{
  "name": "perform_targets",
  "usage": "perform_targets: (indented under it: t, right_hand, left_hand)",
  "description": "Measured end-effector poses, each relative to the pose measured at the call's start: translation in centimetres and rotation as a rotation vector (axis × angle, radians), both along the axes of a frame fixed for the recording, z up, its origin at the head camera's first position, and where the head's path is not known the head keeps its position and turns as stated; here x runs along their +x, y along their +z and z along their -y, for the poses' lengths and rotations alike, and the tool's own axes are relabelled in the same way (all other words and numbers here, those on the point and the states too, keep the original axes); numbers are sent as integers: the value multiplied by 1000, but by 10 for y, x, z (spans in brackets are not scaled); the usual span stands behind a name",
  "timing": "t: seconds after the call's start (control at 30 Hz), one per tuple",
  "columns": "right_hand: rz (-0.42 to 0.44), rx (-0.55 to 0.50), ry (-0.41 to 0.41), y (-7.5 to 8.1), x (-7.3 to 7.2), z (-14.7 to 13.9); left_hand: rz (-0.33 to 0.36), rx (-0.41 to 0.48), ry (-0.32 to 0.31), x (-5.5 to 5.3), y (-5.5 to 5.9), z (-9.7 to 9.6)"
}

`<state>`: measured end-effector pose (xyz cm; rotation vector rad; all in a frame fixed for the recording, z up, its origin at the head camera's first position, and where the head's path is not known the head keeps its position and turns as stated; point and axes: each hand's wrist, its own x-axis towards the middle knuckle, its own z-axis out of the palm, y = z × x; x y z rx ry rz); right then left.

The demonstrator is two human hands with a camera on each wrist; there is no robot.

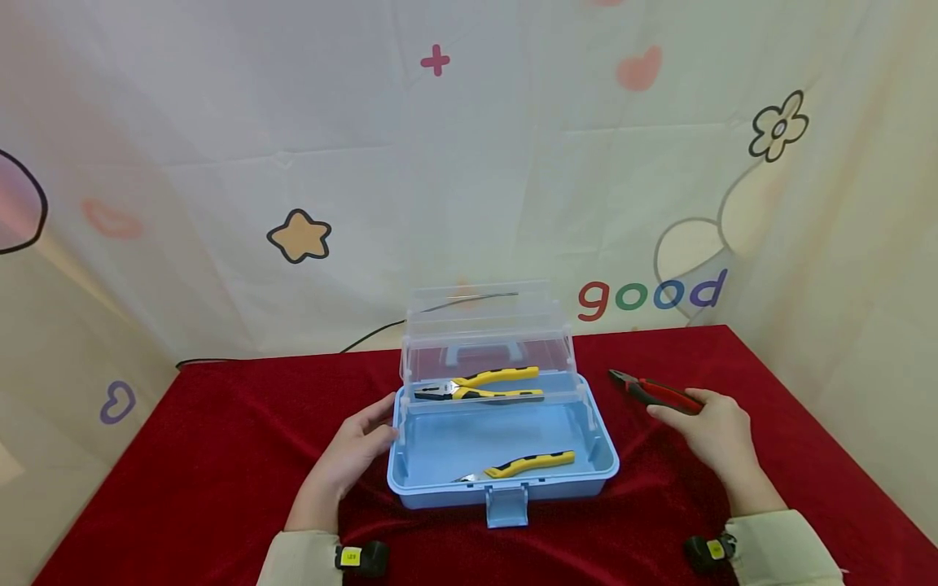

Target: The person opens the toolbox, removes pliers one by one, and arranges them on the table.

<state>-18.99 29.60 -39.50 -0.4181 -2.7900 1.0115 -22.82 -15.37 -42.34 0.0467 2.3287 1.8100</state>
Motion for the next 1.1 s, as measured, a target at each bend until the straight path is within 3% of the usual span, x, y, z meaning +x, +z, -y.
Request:
perform_targets:
  t: [0.4,1.1]
  right_hand:
    - [67,83,57,2,2,2]
    - [190,102,92,2,0,4]
  left_hand:
    - [16,7,-9,1,2,0]
    - [10,8,-11,1,2,0]
